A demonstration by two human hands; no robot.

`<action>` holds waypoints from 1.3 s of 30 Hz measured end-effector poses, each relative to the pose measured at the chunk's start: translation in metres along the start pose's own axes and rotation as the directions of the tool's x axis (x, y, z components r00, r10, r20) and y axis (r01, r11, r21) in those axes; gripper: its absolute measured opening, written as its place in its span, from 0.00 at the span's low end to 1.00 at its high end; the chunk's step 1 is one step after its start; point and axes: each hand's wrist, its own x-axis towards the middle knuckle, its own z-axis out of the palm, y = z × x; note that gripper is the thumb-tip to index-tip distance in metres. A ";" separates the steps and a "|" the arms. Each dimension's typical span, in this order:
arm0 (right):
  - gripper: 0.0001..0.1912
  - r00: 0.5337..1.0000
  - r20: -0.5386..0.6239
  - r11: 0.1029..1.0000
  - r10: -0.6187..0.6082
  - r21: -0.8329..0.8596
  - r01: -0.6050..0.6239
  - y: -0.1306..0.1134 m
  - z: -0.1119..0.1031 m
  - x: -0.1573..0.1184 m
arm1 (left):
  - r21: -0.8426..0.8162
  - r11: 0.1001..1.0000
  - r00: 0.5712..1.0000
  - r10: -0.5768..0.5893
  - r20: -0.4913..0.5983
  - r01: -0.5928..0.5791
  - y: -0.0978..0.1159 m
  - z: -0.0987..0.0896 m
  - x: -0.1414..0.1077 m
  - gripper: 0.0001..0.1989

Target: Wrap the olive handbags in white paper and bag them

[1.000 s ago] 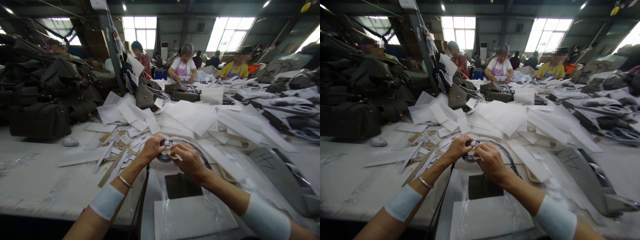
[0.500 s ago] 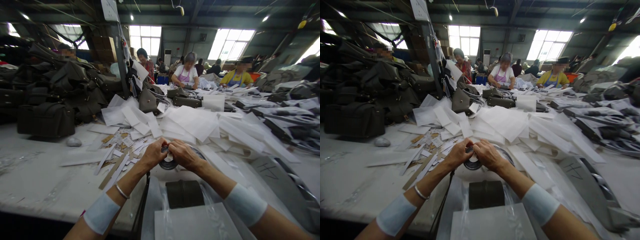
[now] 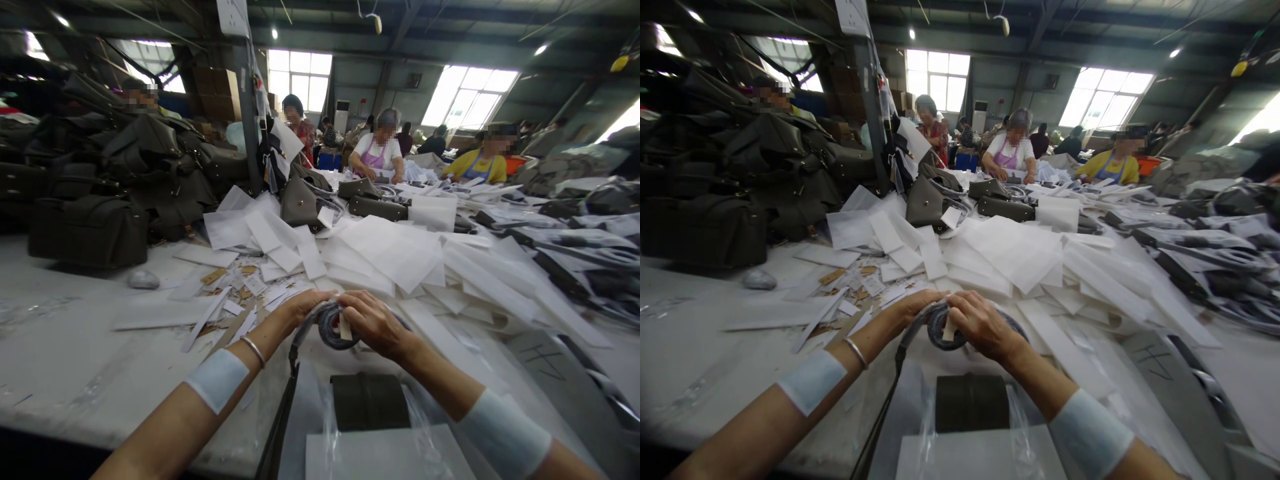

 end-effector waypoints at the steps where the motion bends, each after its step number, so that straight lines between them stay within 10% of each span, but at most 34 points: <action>1: 0.09 1.000 -0.008 1.000 0.010 0.008 -0.010 0.000 -0.001 0.000 | 0.022 1.000 1.000 0.007 -0.002 -0.007 0.002 0.001 0.001 0.13; 12: 0.10 0.941 -0.030 0.886 0.338 0.346 -0.307 0.002 -0.005 0.006 | 0.589 0.784 0.887 0.399 -0.233 -0.198 0.027 0.026 -0.033 0.09; 17: 0.03 0.628 0.175 0.524 0.759 0.409 -0.747 -0.003 -0.014 0.020 | 0.747 0.633 0.797 0.550 -0.248 -0.204 0.022 0.045 -0.046 0.08; 21: 0.11 0.465 0.399 0.204 0.790 0.545 -0.813 0.002 -0.017 0.021 | 0.830 0.509 0.758 0.628 -0.175 -0.230 0.012 0.053 -0.054 0.08; 25: 0.13 0.485 0.591 0.032 0.645 0.613 -0.789 0.007 -0.016 0.013 | 0.840 0.468 0.749 0.652 -0.118 -0.275 0.010 0.057 -0.061 0.08; 39: 0.11 0.511 0.696 0.113 0.504 0.533 -0.838 0.019 -0.032 0.016 | 0.765 0.557 0.800 0.592 -0.095 -0.322 0.005 0.060 -0.072 0.13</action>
